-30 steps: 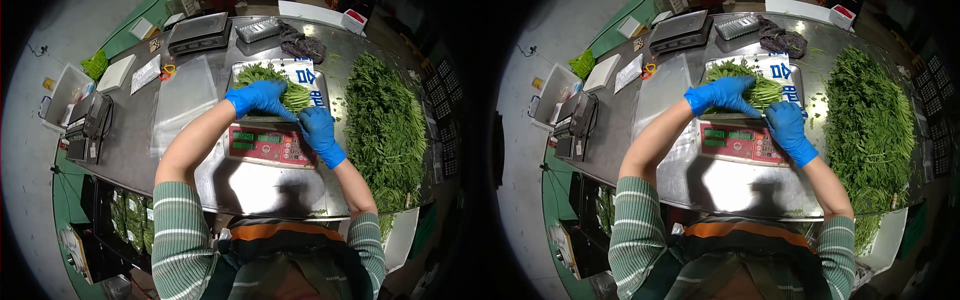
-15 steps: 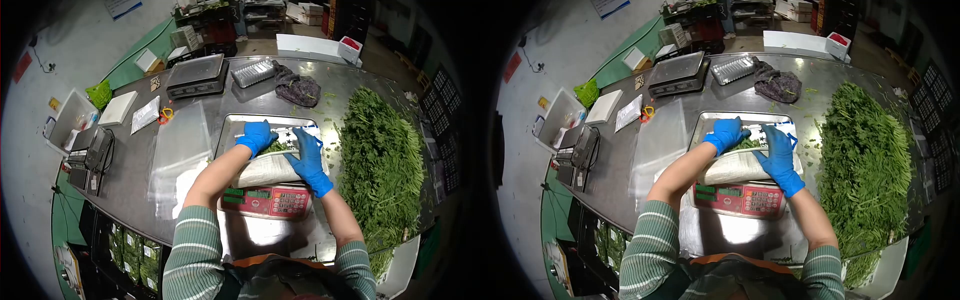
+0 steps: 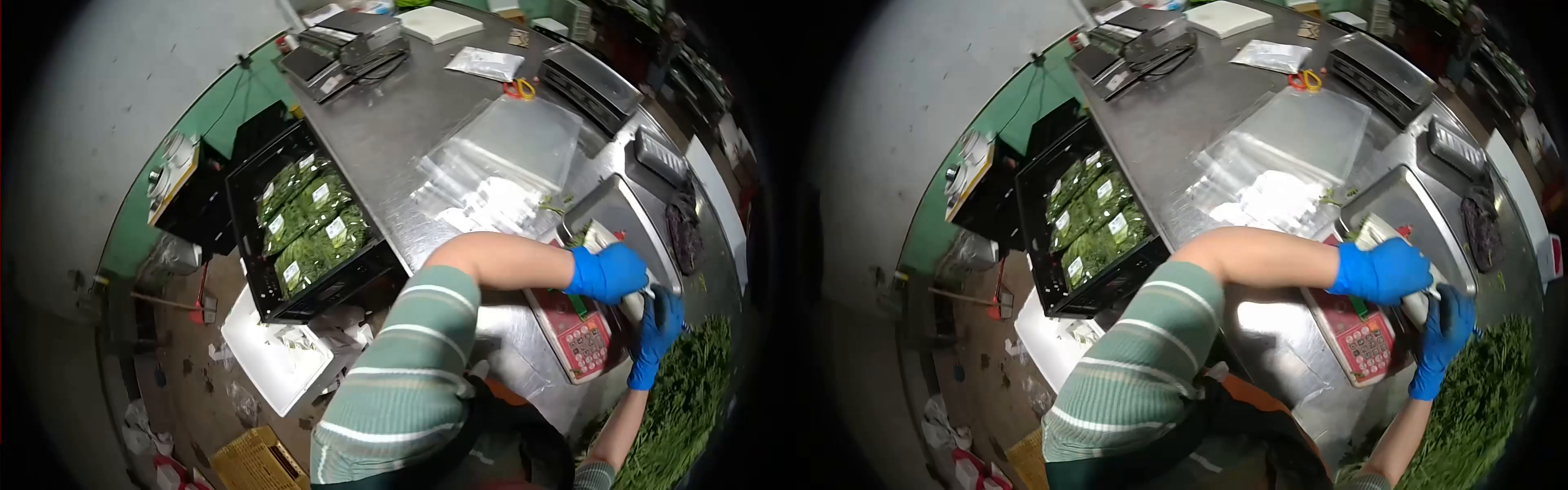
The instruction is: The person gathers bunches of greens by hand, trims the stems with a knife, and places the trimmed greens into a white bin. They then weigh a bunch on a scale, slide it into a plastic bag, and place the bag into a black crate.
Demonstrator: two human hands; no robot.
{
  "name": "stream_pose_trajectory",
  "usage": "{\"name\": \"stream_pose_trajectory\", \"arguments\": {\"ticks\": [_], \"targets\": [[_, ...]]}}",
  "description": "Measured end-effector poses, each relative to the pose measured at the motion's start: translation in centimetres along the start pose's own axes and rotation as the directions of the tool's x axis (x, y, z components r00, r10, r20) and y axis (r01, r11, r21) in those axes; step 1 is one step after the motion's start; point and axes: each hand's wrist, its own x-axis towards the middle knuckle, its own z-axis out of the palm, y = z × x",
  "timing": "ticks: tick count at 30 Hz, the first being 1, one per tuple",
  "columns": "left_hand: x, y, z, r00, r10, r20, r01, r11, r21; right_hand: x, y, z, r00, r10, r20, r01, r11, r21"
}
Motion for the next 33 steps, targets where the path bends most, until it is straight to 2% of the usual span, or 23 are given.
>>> {"name": "stream_pose_trajectory", "arguments": {"ticks": [1, 2, 3, 4, 5, 6, 8, 9, 11, 13, 15, 17, 19, 20, 21, 22, 24, 26, 28, 29, 31, 32, 33], "targets": [[-1.5, 0.1, -2.0, 0.998, -0.058, -0.039, 0.055, 0.997, -0.058, 1.2, -1.8, -1.0, 0.999, -0.044, 0.008, 0.045, 0.999, -0.022], [-2.9, -0.1, -4.0, 0.991, -0.116, -0.071, 0.107, 0.987, -0.120, 2.1, -3.1, -1.5, 0.995, -0.053, -0.087, 0.052, 0.999, -0.012], [-5.0, -1.2, -4.6, 0.954, -0.149, -0.261, 0.081, 0.964, -0.255, 2.9, -3.9, -1.7, 0.980, -0.038, -0.196, 0.035, 0.999, -0.021], [-7.0, -2.6, -5.7, 0.932, -0.239, -0.272, 0.162, 0.947, -0.279, 3.8, -4.6, -1.6, 0.952, -0.034, -0.305, 0.028, 0.999, -0.024], [-9.1, -4.2, -7.1, 0.895, -0.327, -0.304, 0.229, 0.920, -0.317, 4.5, -5.3, -1.0, 0.931, 0.069, -0.359, -0.033, 0.994, 0.105], [-11.4, -5.6, -9.0, 0.836, -0.489, -0.248, 0.396, 0.852, -0.343, 5.2, -6.1, 0.0, 0.899, 0.175, -0.403, -0.079, 0.967, 0.243], [-16.5, -9.5, -11.4, 0.713, -0.611, -0.344, 0.499, 0.787, -0.364, 6.9, -8.5, 3.3, 0.935, 0.303, -0.182, -0.217, 0.898, 0.383], [-18.6, -10.5, -13.5, 0.624, -0.722, -0.300, 0.627, 0.691, -0.359, 7.7, -9.8, 5.8, 0.962, 0.243, -0.128, -0.183, 0.913, 0.364], [-24.3, -14.7, -14.7, 0.553, -0.749, -0.366, 0.649, 0.662, -0.375, 9.9, -12.3, 12.2, 0.991, 0.129, -0.035, -0.112, 0.942, 0.317], [-28.3, -15.9, -16.6, 0.518, -0.767, -0.378, 0.703, 0.634, -0.323, 12.2, -13.3, 20.0, 0.994, 0.045, 0.095, -0.058, 0.988, 0.140], [-32.1, -17.5, -17.0, 0.534, -0.766, -0.358, 0.720, 0.634, -0.284, 14.7, -12.8, 28.0, 0.933, 0.000, 0.360, 0.033, 0.996, -0.084], [-34.2, -17.5, -17.9, 0.517, -0.785, -0.340, 0.754, 0.606, -0.253, 16.2, -12.4, 34.0, 0.841, 0.010, 0.540, 0.150, 0.956, -0.251], [-36.5, -18.2, -18.0, 0.446, -0.863, -0.235, 0.821, 0.500, -0.277, 15.3, -12.4, 37.7, 0.804, -0.018, 0.594, 0.198, 0.950, -0.240], [-37.6, -18.7, -17.8, 0.471, -0.841, -0.268, 0.794, 0.536, -0.286, 15.0, -12.5, 38.4, 0.766, -0.039, 0.642, 0.234, 0.947, -0.222], [-38.3, -19.1, -17.7, 0.465, -0.844, -0.266, 0.794, 0.531, -0.297, 15.1, -12.1, 38.8, 0.718, -0.023, 0.696, 0.130, 0.986, -0.102], [-38.9, -19.3, -17.7, 0.449, -0.864, -0.227, 0.806, 0.501, -0.315, 15.0, -11.7, 39.1, 0.711, -0.021, 0.703, 0.136, 0.985, -0.108], [-39.7, -19.8, -17.5, 0.442, -0.877, -0.186, 0.813, 0.480, -0.330, 14.8, -11.9, 39.0, 0.828, 0.039, 0.560, 0.117, 0.964, -0.240], [-39.9, -20.0, -17.2, 0.446, -0.879, -0.168, 0.797, 0.475, -0.373, 15.0, -11.9, 38.4, 0.810, 0.086, 0.580, 0.080, 0.964, -0.255], [-39.9, -20.2, -16.6, 0.459, -0.875, -0.152, 0.768, 0.477, -0.428, 15.4, -11.8, 37.7, 0.795, 0.238, 0.558, -0.130, 0.965, -0.227], [-39.6, -20.0, -16.8, 0.474, -0.872, -0.123, 0.776, 0.479, -0.411, 15.7, -12.4, 37.0, 0.797, 0.239, 0.555, -0.129, 0.965, -0.230], [-39.0, -19.8, -16.6, 0.494, -0.867, -0.067, 0.777, 0.475, -0.414, 16.3, -14.5, 35.8, 0.920, 0.046, 0.390, -0.026, 0.998, -0.057], [-38.3, -19.5, -16.9, 0.532, -0.845, -0.056, 0.766, 0.509, -0.392, 16.3, -15.5, 35.7, 0.935, -0.009, 0.355, 0.014, 1.000, -0.010], [-37.5, -19.0, -17.1, 0.567, -0.823, -0.039, 0.756, 0.538, -0.373, 15.5, -16.1, 36.3, 0.904, -0.042, 0.426, 0.056, 0.998, -0.021]]}}
